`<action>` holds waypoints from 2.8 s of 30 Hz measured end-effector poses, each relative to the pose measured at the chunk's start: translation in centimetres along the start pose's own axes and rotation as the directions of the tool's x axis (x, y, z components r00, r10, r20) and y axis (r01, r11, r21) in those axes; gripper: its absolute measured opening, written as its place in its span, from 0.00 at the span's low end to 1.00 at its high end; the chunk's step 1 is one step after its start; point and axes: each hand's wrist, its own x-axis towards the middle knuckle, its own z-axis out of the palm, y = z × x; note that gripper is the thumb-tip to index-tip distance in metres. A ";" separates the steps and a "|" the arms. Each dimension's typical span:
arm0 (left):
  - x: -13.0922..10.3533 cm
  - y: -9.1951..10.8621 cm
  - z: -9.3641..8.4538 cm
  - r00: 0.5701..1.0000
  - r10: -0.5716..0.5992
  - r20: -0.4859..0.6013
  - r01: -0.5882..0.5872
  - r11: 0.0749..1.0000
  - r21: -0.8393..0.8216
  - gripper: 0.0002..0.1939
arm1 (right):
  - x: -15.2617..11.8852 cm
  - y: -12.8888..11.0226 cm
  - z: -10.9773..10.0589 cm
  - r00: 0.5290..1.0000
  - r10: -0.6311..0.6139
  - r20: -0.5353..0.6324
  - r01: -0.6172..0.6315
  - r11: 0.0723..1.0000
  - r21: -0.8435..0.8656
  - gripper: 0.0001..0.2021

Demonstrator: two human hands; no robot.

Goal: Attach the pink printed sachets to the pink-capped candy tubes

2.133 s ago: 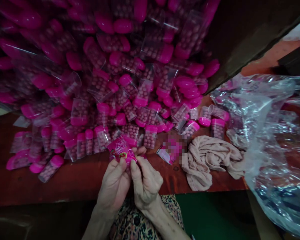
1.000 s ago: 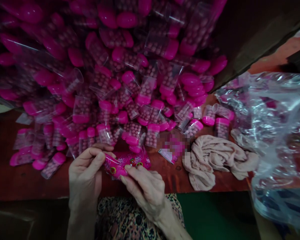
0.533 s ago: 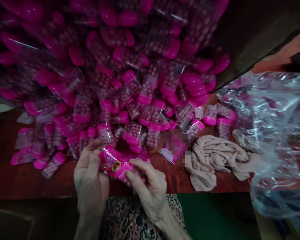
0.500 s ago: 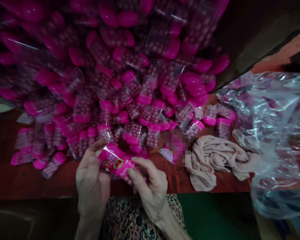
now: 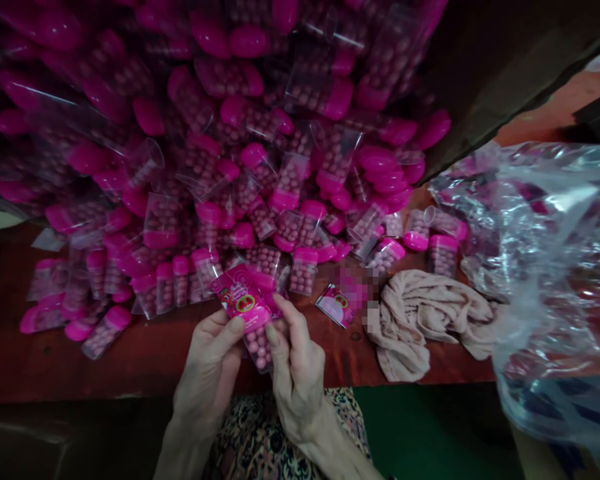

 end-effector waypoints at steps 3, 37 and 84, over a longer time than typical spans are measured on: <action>-0.3 -0.1 -0.1 0.998 -0.037 0.060 0.035 0.999 0.035 0.04 | -0.2 -0.3 -0.2 1.000 0.012 0.010 -0.013 1.000 0.014 0.18; -0.4 0.0 -0.3 0.990 -0.126 -0.061 0.120 0.989 -0.091 0.11 | -0.7 0.8 0.5 0.955 -0.295 -0.011 0.278 0.912 -0.302 0.22; -0.6 1.1 0.3 0.992 -0.006 0.126 -0.004 0.997 0.077 0.04 | -1.3 -1.8 1.0 0.967 0.072 0.245 -0.077 0.997 0.011 0.11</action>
